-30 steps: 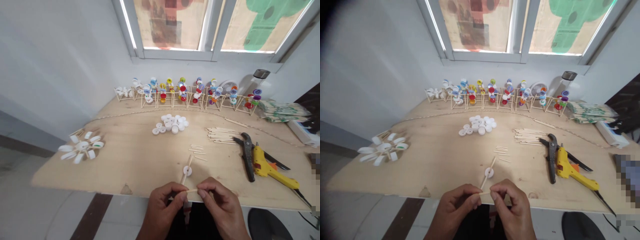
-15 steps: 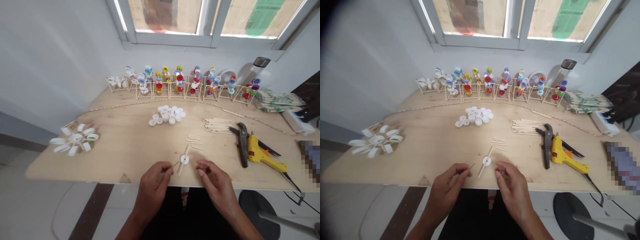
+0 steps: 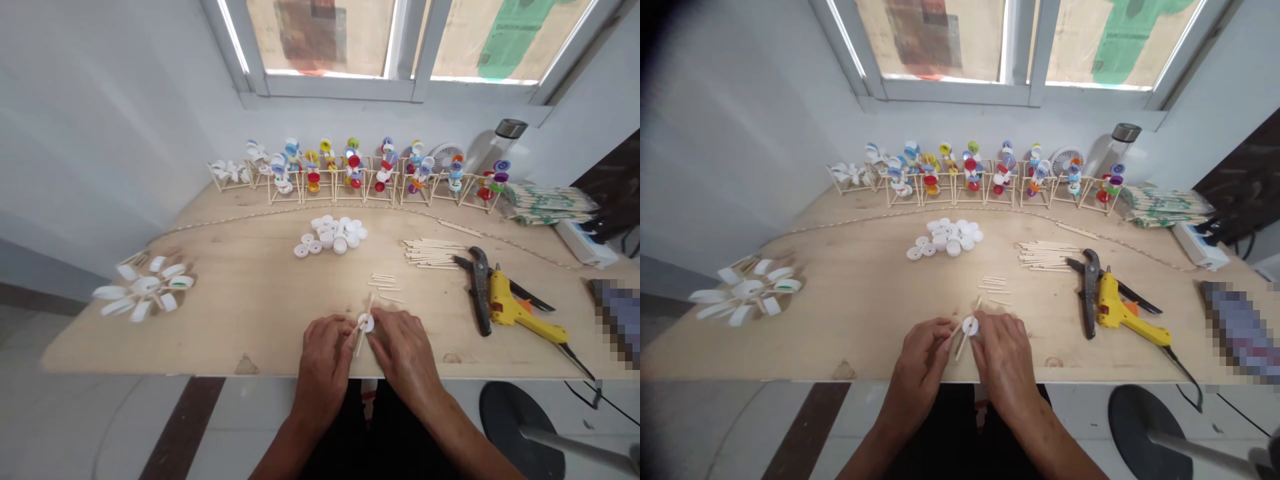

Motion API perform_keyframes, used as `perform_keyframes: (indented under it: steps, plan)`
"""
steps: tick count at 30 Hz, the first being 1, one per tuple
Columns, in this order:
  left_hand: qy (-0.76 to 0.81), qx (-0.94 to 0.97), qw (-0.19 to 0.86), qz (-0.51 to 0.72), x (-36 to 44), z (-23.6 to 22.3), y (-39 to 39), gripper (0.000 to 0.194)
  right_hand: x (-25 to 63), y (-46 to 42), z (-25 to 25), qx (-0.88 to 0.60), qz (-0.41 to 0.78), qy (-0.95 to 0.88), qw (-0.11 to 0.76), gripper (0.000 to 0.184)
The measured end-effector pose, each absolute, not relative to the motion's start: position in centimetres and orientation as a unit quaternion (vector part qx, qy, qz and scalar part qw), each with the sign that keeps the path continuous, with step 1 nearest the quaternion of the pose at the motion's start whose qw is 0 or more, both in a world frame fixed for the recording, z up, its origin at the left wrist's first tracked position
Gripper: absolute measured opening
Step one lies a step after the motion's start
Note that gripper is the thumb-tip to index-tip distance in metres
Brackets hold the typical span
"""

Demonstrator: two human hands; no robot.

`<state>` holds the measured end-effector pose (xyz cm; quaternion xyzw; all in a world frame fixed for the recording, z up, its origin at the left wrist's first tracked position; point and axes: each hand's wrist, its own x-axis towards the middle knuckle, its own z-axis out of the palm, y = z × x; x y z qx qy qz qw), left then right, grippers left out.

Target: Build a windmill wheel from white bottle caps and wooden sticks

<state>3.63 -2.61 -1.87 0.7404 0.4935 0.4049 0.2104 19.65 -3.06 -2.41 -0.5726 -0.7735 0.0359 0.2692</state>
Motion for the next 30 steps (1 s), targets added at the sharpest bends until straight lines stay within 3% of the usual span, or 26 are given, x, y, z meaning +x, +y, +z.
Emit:
perform_keyframes:
  steps: [14, 21, 25, 30]
  plan:
    - [0.512, 0.73, 0.193, 0.409, 3.2, -2.2, -1.9, 0.011, 18.6, -1.6, -2.5, -0.57, -0.006, -0.78, 0.259, 0.027]
    - [0.527, 0.701, 0.259, 0.405, 1.9, -2.7, -1.4, 0.015, 20.8, -2.8, -1.6, -0.559, 0.003, -0.773, 0.3, 0.028]
    - [0.562, 0.644, 0.321, 0.409, 0.9, -3.3, -1.0, 0.017, 26.3, -4.8, -0.8, -0.588, -0.088, -0.728, 0.342, 0.031]
    - [0.573, 0.586, 0.368, 0.439, 0.5, -2.9, -0.4, 0.017, 35.3, -7.2, -0.7, -0.682, -0.256, -0.628, 0.273, 0.028]
